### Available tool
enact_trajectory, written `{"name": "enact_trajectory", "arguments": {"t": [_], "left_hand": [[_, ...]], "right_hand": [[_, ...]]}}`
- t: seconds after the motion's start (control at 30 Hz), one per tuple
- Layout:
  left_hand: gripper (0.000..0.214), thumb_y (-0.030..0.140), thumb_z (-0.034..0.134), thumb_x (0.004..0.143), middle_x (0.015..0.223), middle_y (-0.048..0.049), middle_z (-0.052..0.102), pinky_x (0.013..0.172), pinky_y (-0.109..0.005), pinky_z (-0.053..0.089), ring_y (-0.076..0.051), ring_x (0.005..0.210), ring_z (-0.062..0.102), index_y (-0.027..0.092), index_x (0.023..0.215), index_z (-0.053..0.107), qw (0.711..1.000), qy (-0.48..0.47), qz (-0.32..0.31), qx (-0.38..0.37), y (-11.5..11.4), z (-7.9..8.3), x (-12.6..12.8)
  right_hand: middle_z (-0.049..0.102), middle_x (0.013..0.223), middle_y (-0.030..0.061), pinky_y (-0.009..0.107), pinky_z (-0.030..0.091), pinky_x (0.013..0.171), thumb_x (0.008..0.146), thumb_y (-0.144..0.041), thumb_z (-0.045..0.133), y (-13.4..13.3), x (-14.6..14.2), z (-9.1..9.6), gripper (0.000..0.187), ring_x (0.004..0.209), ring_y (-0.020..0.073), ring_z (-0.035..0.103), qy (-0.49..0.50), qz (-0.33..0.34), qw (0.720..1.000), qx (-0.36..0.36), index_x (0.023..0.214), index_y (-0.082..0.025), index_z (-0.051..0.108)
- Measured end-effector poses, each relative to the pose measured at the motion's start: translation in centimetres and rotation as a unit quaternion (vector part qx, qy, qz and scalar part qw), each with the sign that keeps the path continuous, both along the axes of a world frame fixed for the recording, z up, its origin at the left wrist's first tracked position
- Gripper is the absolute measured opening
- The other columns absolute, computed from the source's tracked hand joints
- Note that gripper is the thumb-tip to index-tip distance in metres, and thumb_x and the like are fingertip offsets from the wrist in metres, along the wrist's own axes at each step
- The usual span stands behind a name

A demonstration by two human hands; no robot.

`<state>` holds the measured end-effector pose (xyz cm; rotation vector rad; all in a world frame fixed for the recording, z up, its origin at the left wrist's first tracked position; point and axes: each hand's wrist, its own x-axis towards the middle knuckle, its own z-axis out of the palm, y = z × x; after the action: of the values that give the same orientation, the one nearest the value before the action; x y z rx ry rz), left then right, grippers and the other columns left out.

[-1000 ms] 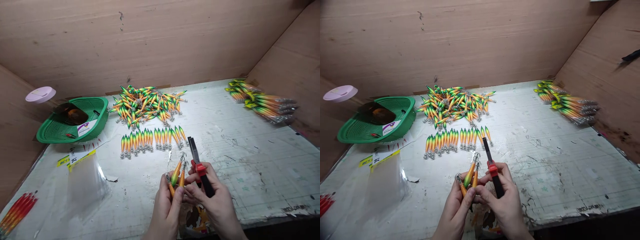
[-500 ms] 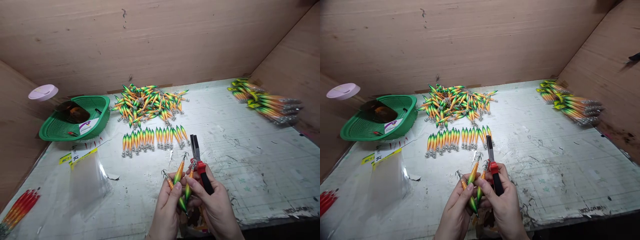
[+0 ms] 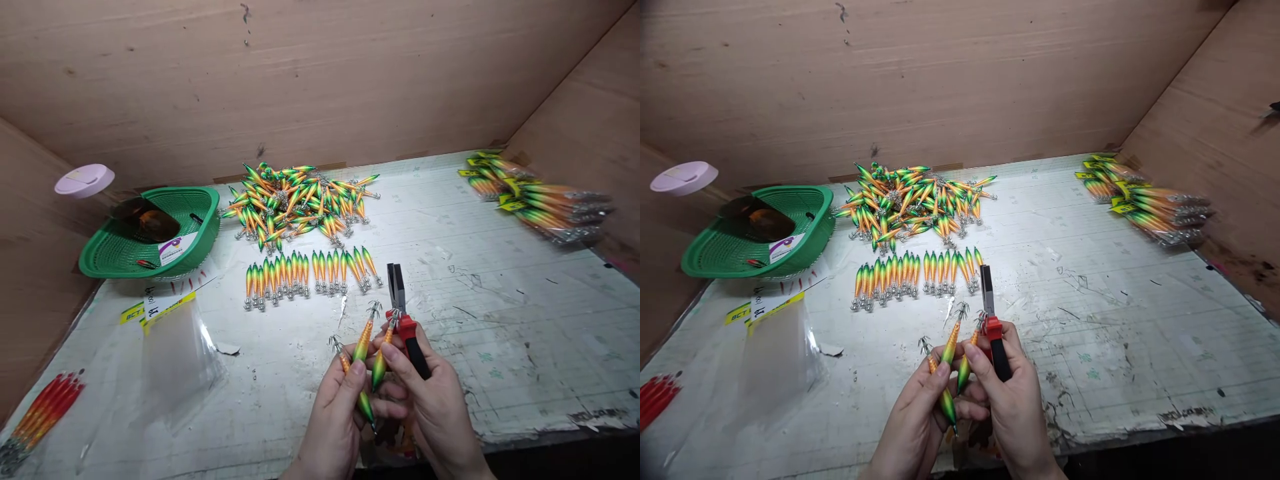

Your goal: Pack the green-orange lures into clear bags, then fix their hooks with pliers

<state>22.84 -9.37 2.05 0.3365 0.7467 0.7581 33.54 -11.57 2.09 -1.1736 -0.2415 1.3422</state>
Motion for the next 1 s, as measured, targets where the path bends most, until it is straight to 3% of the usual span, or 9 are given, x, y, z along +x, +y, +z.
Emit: {"name": "enact_trajectory", "arguments": {"t": [0.33,0.63,0.7,0.77,0.83,0.87,0.9,0.93,1.0], "left_hand": [[0.046,0.046,0.078,0.075,0.066,-0.0018,0.068,0.056,-0.022,0.05,-0.014,0.06,0.067,0.015,0.106,0.063,0.999,0.027,-0.034,0.001,0.4,0.7,0.2],[0.045,0.051,0.07,0.081,0.058,0.0013,0.06,0.046,-0.017,0.035,-0.008,0.046,0.052,0.015,0.105,0.06,0.996,0.04,-0.063,0.038,-0.4,-1.1,0.3],[0.042,0.051,0.065,0.084,0.058,0.0021,0.057,0.047,-0.019,0.035,-0.008,0.047,0.048,0.015,0.104,0.059,0.993,0.072,-0.074,0.062,-0.1,-0.7,-0.1],[0.037,0.048,0.056,0.09,0.064,0.0008,0.058,0.052,-0.021,0.038,-0.009,0.053,0.048,0.014,0.105,0.058,0.978,0.141,-0.095,0.121,1.2,0.5,-0.4],[0.033,0.041,0.042,0.097,0.073,-0.0024,0.06,0.057,-0.024,0.041,-0.012,0.06,0.05,0.014,0.109,0.056,0.927,0.259,-0.151,0.226,4.1,2.1,-0.2],[0.034,0.037,0.033,0.1,0.078,-0.0044,0.061,0.059,-0.026,0.043,-0.014,0.064,0.052,0.013,0.111,0.055,0.871,0.335,-0.198,0.299,6.2,3.0,0.2],[0.035,0.031,0.027,0.101,0.082,-0.0065,0.062,0.061,-0.027,0.044,-0.016,0.068,0.053,0.012,0.111,0.054,0.78,0.416,-0.262,0.387,8.4,3.9,0.9],[0.035,0.027,0.023,0.101,0.09,-0.0086,0.064,0.067,-0.03,0.046,-0.018,0.076,0.057,0.012,0.111,0.054,0.658,0.484,-0.341,0.465,10.9,4.7,1.9],[0.025,0.026,0.036,0.099,0.102,-0.0105,0.065,0.079,-0.034,0.046,-0.021,0.091,0.058,0.013,0.106,0.057,0.589,0.496,-0.385,0.509,15.9,5.8,4.7]], "right_hand": [[0.053,0.069,-0.0077,0.009,0.029,0.03,0.067,-0.042,0.086,0.8,-0.5,0.6,0.048,0.038,-0.0025,0.031,0.058,-0.028,0.998,-0.02,0.093,-0.022,0.051],[0.056,0.063,-0.0079,0.017,0.036,0.026,0.074,-0.045,0.079,0.7,-0.7,0.5,0.037,0.031,0.0032,0.039,0.013,-0.01,1.0,0.017,0.088,-0.022,0.054],[0.058,0.064,-0.007,0.021,0.044,0.031,0.076,-0.045,0.077,0.6,-0.3,0.1,0.033,0.034,0.0067,0.047,-0.017,-0.006,1.0,0.026,0.09,-0.022,0.058],[0.065,0.076,-0.0024,0.024,0.057,0.054,0.076,-0.045,0.077,0.4,0.7,-0.4,0.03,0.058,0.0121,0.064,-0.079,-0.038,0.996,0.029,0.091,-0.021,0.065],[0.068,0.095,0.0019,0.026,0.055,0.084,0.074,-0.045,0.079,0.1,2.4,-1.1,0.029,0.093,0.0163,0.066,-0.163,-0.11,0.98,0.024,0.089,-0.021,0.071],[0.067,0.102,0.0028,0.027,0.05,0.094,0.073,-0.044,0.08,-0.1,3.4,-1.5,0.029,0.105,0.0178,0.062,-0.2,-0.149,0.968,0.02,0.088,-0.021,0.072],[0.066,0.105,0.0028,0.029,0.046,0.1,0.072,-0.044,0.08,-0.3,4.5,-1.8,0.028,0.112,0.0188,0.059,-0.227,-0.185,0.956,0.016,0.087,-0.021,0.073],[0.065,0.105,0.0024,0.031,0.044,0.104,0.072,-0.044,0.08,-0.6,5.5,-2.1,0.028,0.114,0.0193,0.058,-0.245,-0.216,0.945,0.013,0.086,-0.021,0.072],[0.063,0.105,0.0017,0.034,0.041,0.106,0.071,-0.043,0.081,-1.1,7.4,-2.4,0.028,0.113,0.0196,0.057,-0.258,-0.258,0.931,0.013,0.086,-0.022,0.07]]}}
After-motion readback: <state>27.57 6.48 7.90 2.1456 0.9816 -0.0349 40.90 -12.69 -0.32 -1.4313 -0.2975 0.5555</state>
